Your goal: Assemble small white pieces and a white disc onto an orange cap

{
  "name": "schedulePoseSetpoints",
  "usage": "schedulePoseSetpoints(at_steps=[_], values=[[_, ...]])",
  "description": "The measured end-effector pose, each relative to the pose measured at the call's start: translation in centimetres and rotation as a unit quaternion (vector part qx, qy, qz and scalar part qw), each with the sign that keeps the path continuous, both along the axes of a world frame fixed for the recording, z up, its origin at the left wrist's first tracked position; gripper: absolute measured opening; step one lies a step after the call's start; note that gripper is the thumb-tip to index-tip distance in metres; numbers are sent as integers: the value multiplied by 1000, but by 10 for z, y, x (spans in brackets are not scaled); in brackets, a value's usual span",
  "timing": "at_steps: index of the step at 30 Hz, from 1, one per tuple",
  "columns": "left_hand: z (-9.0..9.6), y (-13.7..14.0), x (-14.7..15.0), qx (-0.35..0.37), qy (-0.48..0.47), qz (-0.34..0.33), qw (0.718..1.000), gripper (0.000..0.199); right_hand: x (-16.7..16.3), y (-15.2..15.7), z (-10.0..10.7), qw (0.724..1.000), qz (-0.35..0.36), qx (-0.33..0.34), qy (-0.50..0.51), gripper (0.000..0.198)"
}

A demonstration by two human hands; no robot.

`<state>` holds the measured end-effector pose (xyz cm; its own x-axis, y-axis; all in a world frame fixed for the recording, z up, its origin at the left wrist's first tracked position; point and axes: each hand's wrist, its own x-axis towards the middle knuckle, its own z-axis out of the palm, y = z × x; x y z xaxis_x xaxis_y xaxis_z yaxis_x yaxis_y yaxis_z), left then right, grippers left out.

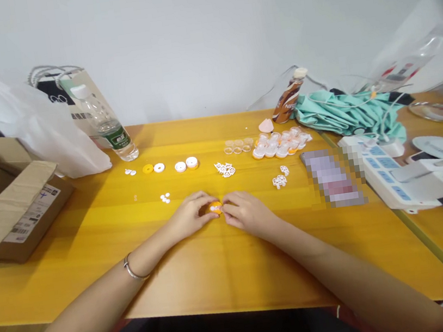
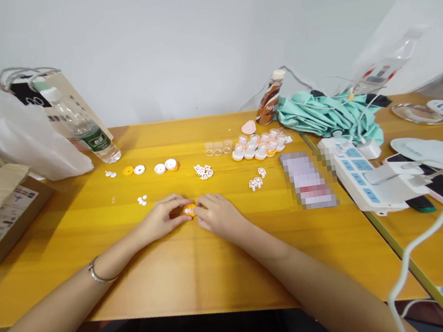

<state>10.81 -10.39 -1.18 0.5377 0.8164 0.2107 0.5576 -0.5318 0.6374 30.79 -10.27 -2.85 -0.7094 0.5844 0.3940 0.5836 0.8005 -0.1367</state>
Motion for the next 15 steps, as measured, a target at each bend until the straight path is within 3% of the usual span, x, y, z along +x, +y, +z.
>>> schedulePoseSetpoints(at_steps=[10,13,15], values=[[-5,0,3,27,-12,18,999,14,0,2,-6,983,4,-117,141,12],[-7,-1,3,23,-23,22,999,13,-2,1,-9,958,-27,-190,214,22],[-5,-2,3,23,-41,28,999,13,-5,-1,-11,922,-46,-265,279,31]])
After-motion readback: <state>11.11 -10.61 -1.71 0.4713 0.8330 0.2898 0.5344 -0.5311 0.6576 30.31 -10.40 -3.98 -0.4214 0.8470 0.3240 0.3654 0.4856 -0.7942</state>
